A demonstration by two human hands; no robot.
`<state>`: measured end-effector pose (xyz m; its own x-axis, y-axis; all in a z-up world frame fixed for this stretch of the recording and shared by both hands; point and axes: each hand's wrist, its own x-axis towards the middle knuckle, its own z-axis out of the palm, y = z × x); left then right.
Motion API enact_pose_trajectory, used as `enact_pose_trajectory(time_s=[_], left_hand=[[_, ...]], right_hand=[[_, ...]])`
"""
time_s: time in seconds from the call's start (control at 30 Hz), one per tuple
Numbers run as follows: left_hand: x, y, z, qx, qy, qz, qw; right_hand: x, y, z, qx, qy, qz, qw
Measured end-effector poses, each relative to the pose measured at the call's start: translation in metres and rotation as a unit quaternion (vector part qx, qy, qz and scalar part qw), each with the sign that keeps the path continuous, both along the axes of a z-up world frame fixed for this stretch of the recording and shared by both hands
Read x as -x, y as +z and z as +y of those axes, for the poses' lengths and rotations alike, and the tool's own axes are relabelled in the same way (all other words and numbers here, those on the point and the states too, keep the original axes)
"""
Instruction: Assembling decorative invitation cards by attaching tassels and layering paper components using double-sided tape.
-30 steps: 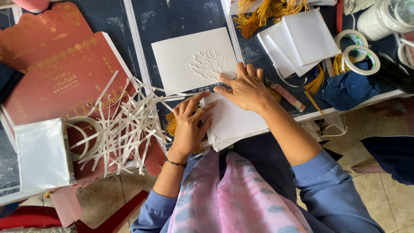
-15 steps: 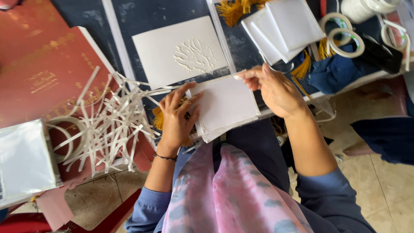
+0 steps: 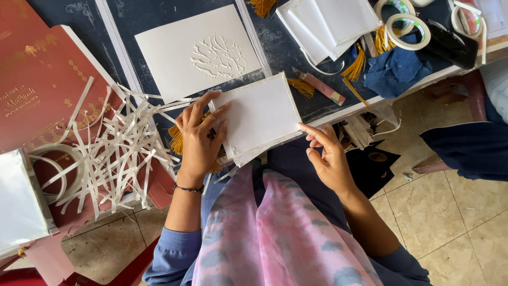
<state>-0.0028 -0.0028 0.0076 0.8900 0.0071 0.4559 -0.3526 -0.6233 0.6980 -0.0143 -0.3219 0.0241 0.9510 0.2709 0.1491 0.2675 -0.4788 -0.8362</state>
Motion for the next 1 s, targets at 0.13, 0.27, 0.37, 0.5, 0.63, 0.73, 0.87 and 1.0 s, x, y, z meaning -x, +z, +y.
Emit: enact_pose_trajectory(time_s=[0.13, 0.27, 0.37, 0.5, 0.63, 0.73, 0.87, 1.0], left_hand=[[0.001, 0.001, 0.000, 0.000, 0.002, -0.001, 1.000], [0.000, -0.002, 0.000, -0.005, 0.005, -0.001, 1.000], [0.001, -0.001, -0.001, -0.006, 0.004, 0.001, 1.000], [0.001, 0.001, -0.001, -0.004, 0.003, 0.002, 1.000], [0.001, -0.001, 0.000, -0.001, 0.004, 0.004, 1.000], [0.000, -0.002, 0.000, -0.005, 0.008, 0.002, 1.000], [0.001, -0.004, 0.001, -0.005, 0.004, 0.004, 1.000], [0.000, -0.001, -0.001, -0.002, 0.004, 0.003, 1.000]], right_hand=[[0.006, -0.003, 0.013, 0.077, 0.003, -0.070, 0.995], [0.023, -0.012, 0.038, 0.200, -0.023, -0.200, 0.959], [0.036, -0.025, 0.062, 0.258, -0.021, -0.253, 0.932], [0.038, -0.033, 0.073, 0.284, 0.001, -0.288, 0.915], [0.025, -0.027, 0.042, 0.299, -0.037, -0.286, 0.910], [0.019, -0.022, 0.027, 0.301, -0.083, -0.275, 0.909], [0.027, -0.023, 0.051, 0.306, -0.065, -0.281, 0.907], [0.037, -0.039, 0.099, 0.294, 0.021, -0.340, 0.893]])
